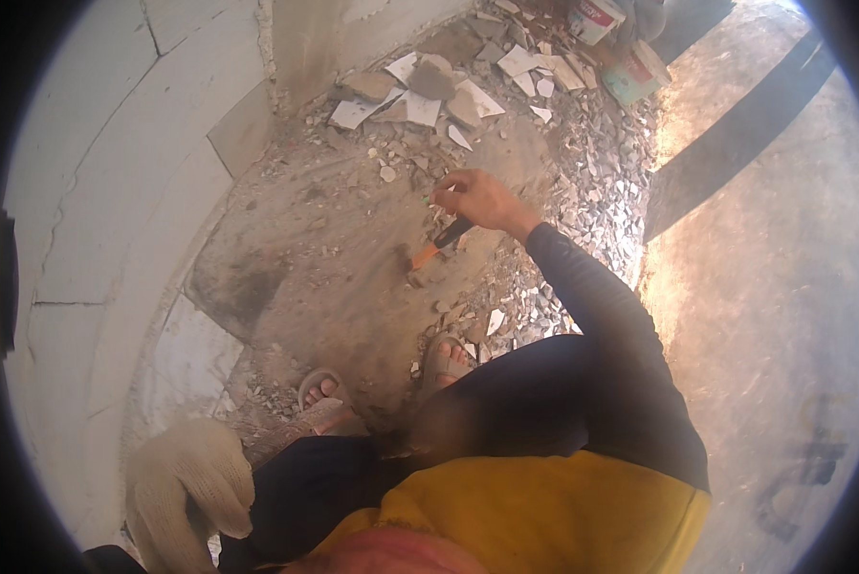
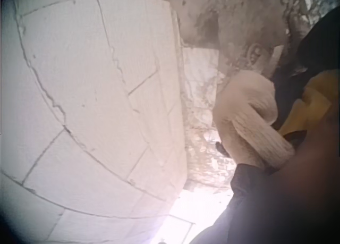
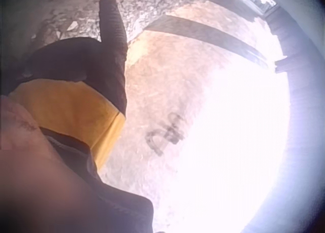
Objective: The person uses a hammer to break and remove floor tiles, then clears the resulting debris by hand. The task involves repeated striking of tiles and sweeping broken pieces aside.
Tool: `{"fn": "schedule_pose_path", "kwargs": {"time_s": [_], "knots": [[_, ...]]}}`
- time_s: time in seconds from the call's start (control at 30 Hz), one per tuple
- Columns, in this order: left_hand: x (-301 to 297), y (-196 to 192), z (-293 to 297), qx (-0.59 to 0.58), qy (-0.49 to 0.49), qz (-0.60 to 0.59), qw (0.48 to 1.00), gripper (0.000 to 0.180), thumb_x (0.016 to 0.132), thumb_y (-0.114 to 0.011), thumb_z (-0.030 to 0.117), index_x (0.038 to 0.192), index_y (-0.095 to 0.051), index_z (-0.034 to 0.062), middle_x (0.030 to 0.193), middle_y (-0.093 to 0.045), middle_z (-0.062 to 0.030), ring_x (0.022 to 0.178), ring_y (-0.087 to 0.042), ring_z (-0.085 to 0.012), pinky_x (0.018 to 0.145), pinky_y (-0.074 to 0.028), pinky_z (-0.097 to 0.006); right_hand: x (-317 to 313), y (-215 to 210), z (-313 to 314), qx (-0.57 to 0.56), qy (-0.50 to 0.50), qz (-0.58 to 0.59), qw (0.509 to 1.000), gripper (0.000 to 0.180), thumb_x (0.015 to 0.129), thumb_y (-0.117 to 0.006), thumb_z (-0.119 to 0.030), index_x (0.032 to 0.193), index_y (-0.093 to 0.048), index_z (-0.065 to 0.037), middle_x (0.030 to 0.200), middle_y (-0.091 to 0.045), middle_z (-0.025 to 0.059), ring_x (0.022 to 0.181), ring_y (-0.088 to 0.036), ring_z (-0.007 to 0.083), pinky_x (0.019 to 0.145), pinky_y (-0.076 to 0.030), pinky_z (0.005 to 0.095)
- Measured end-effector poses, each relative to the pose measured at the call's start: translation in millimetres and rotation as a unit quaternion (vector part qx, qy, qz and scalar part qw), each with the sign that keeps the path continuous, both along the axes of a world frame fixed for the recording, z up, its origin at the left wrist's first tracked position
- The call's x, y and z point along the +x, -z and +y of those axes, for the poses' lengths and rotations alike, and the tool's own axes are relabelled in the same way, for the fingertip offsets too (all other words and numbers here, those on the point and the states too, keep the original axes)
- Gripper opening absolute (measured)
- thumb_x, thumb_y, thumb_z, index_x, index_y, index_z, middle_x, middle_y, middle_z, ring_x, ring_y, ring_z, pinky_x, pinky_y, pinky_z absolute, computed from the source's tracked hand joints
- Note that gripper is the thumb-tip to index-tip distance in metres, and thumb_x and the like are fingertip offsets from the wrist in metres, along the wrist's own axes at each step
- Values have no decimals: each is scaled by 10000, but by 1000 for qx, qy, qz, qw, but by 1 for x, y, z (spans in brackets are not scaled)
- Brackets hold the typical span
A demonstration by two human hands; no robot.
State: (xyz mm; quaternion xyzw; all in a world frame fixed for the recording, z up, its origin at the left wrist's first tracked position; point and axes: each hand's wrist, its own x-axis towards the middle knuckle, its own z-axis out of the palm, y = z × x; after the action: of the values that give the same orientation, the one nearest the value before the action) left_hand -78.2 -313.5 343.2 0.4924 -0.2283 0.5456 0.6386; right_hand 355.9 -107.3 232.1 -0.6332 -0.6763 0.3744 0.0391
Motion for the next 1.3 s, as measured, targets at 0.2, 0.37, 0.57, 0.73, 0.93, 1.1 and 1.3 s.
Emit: {"fn": "schedule_pose_path", "kwargs": {"time_s": [0.2, 0.37, 0.57, 0.73, 0.93, 1.1, 1.3], "knots": [[-4, 16, 3, 36, 8, -36, 999, 250, 1110, -592, 188, 1096, -837, 137, 1105, -777, -107, 835, -698, -171, 612, -449, -309, -6, 4, 7, -12, 11, 9, 1000, 353, 1043, -757, -368, 1145, -797, -32, 891, -788, 43, 804, -710, 129, 773, -566, 316], [-1, 13, 9, 58, 16, -65, 996, 246, 1109, -591, 182, 1108, -831, 127, 1110, -778, -113, 848, -708, -180, 615, -459, -311, -6, 8, 16, 2, -1, 5, 1000, 356, 1045, -754, -367, 1154, -799, -31, 891, -791, 46, 809, -720, 126, 779, -568, 316], [-2, 23, 11, 84, 19, -82, 993, 243, 1108, -590, 175, 1121, -825, 115, 1115, -779, -120, 864, -720, -191, 618, -471, -313, -2, 2, 12, -10, 15, 13, 1000, 395, 1041, -749, -403, 1161, -797, -30, 887, -783, 46, 821, -729, 132, 775, -575, 320], [7, 18, 19, 120, 16, -118, 986, 240, 1106, -589, 169, 1132, -820, 105, 1119, -779, -127, 878, -730, -200, 621, -481, -315, 1, -1, 11, 1, 22, 10, 1000, 410, 1030, -757, -412, 1160, -797, -25, 874, -778, 54, 810, -727, 142, 765, -574, 321], [8, 21, 17, 123, 18, -122, 985, 204, 1078, -636, 169, 1129, -817, 89, 1098, -781, -119, 883, -733, -222, 647, -513, -337, 8, 5, 8, 2, 18, 17, 1000, 410, 1004, -749, -398, 1188, -814, -37, 874, -784, 86, 815, -750, 197, 776, -587, 370], [-12, 37, 16, 76, 9, -9, 997, 169, 1037, -695, 142, 1123, -810, 52, 1035, -778, -117, 840, -717, -218, 663, -530, -339, 11, 2, 3, 0, 19, 11, 1000, 432, 998, -752, -419, 1200, -815, -43, 896, -794, 97, 836, -762, 201, 793, -594, 373], [-18, 58, 10, -31, -42, 221, 974, 167, 988, -767, 110, 1116, -801, 8, 960, -775, -116, 788, -697, -212, 681, -551, -342, 15, 1, -1, 1, 27, 15, 1000, 459, 1001, -743, -446, 1202, -814, -40, 913, -806, 104, 872, -777, 218, 819, -596, 380]]}}
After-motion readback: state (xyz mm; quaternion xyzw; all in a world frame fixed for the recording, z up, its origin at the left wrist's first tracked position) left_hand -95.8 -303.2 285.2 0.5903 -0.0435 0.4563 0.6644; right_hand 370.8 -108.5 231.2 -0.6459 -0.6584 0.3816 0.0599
